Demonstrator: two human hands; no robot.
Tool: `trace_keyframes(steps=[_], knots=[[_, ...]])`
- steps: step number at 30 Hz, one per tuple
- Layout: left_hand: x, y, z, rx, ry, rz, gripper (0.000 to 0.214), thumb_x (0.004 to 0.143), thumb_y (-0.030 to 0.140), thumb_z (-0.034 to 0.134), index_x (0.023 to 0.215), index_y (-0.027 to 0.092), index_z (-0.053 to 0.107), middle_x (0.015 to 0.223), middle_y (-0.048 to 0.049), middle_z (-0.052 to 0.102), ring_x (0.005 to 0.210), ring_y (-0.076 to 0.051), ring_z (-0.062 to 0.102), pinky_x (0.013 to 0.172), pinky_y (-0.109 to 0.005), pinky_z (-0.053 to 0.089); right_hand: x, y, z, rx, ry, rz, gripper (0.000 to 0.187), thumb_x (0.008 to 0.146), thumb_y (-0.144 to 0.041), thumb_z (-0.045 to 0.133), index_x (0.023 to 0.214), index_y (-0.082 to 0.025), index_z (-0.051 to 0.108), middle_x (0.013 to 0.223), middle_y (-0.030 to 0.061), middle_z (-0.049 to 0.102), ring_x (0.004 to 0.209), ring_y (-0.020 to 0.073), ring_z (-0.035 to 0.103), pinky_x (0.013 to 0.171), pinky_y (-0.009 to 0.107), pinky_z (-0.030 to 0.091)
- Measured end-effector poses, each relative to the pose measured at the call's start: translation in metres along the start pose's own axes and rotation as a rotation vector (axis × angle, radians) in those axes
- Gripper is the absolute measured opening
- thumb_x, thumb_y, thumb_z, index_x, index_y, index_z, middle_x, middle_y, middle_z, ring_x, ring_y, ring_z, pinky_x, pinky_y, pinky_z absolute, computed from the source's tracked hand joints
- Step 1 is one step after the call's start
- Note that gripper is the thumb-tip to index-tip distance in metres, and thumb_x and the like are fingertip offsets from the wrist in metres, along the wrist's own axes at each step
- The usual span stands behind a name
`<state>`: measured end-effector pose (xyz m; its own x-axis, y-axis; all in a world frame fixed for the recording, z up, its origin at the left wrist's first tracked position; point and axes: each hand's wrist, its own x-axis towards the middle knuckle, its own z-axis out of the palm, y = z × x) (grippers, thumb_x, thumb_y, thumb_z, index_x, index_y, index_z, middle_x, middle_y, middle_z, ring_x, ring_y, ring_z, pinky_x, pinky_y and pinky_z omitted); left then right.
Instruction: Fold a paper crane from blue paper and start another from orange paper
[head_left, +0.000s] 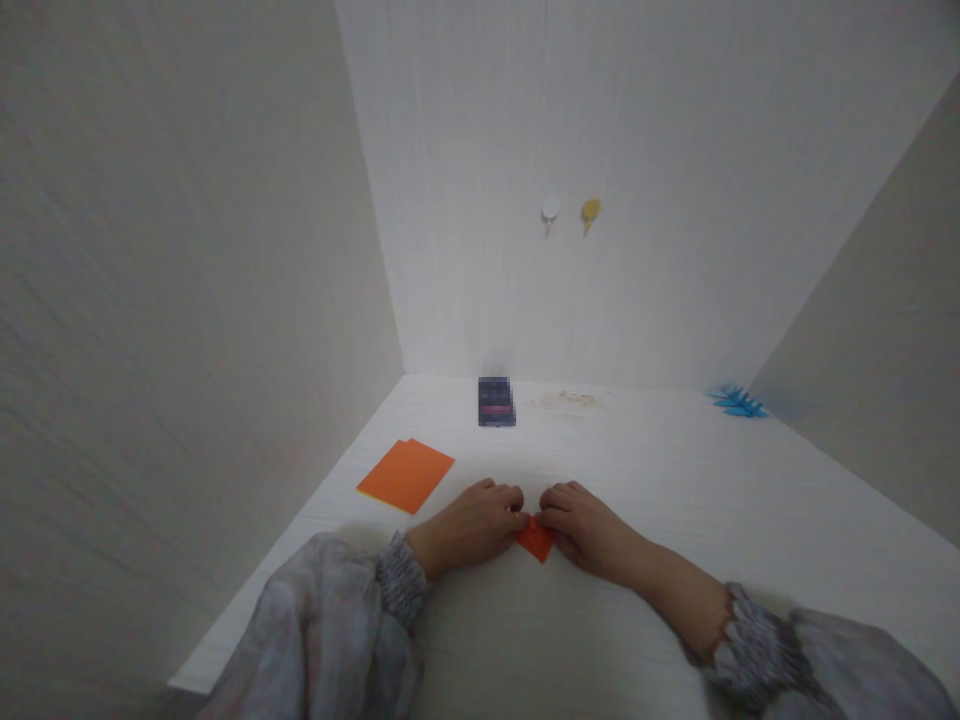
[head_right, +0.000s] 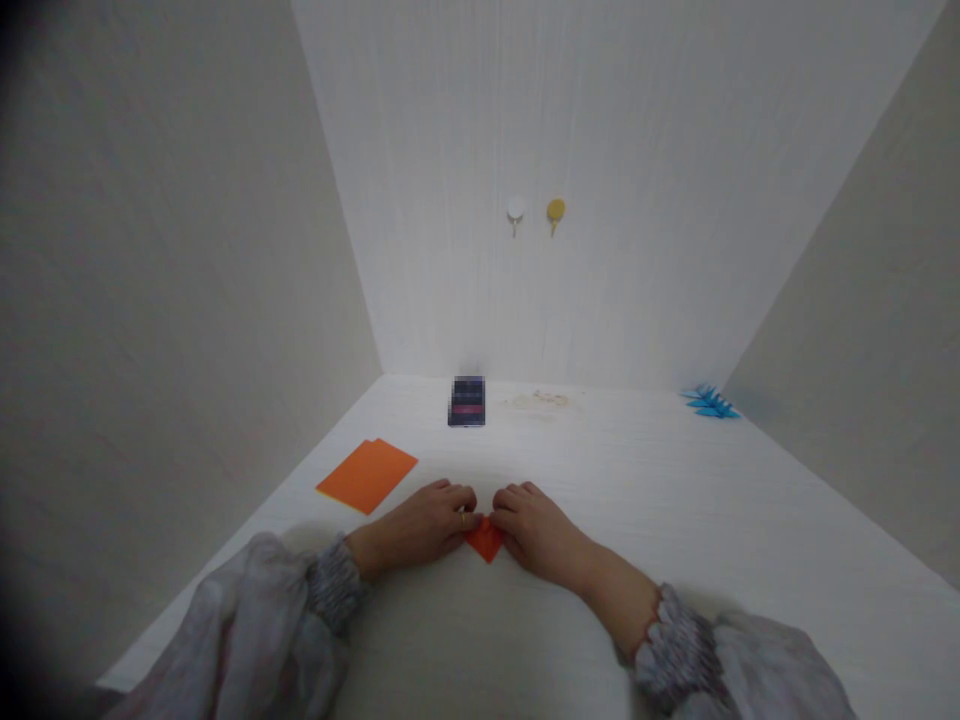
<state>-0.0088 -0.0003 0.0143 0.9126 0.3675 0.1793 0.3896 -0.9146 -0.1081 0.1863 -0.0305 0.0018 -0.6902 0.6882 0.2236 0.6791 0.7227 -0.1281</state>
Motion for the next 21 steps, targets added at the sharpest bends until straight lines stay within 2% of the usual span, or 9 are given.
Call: trace_keyframes(steps=[4,11,16,21], knots=[[0.001,0.000,0.000,0.000,-0.023,-0.016,0.016,0.083,0.024,0.042,0.087,0.018,0.056,0.087,-0.0037,0.052,0.073,-0.014,0.049,0.069,-0.028,0.036,0.000,-0.003,0.000,-0.050,0.013,0.000,0.022,0.084,-0.016,0.038,0.095,-0.017,0.057,0.084,0.0059,0.053,0.079,0.0165,0.045,0.070,0.031,0.033],[0.002,0.004,0.001,0.028,-0.032,-0.036,0.016,0.083,0.022,0.041,0.084,0.016,0.057,0.080,-0.0039,0.052,0.073,-0.016,0.049,0.067,-0.030,0.036,0.005,-0.007,-0.002,-0.176,-0.074,-0.002,0.016,0.080,-0.016,0.044,0.088,-0.016,0.059,0.079,0.0064,0.054,0.077,0.0181,0.045,0.069,0.031,0.032],[-0.002,0.004,-0.001,0.029,-0.035,-0.064,0.018,0.084,0.022,0.039,0.092,0.018,0.055,0.083,-0.0037,0.053,0.073,-0.016,0.049,0.066,-0.030,0.037,0.006,-0.001,-0.004,-0.126,-0.077,-0.031,0.019,0.080,-0.015,0.043,0.090,-0.017,0.059,0.078,0.0058,0.055,0.079,0.0176,0.046,0.070,0.030,0.032],[-0.003,0.003,-0.002,0.017,-0.027,-0.059,0.018,0.084,0.024,0.039,0.092,0.021,0.055,0.084,-0.0023,0.054,0.074,-0.016,0.049,0.066,-0.029,0.036,0.000,0.009,-0.007,-0.058,-0.054,-0.101,0.023,0.084,-0.019,0.042,0.100,-0.020,0.058,0.079,0.0056,0.055,0.079,0.0171,0.047,0.072,0.031,0.032]])
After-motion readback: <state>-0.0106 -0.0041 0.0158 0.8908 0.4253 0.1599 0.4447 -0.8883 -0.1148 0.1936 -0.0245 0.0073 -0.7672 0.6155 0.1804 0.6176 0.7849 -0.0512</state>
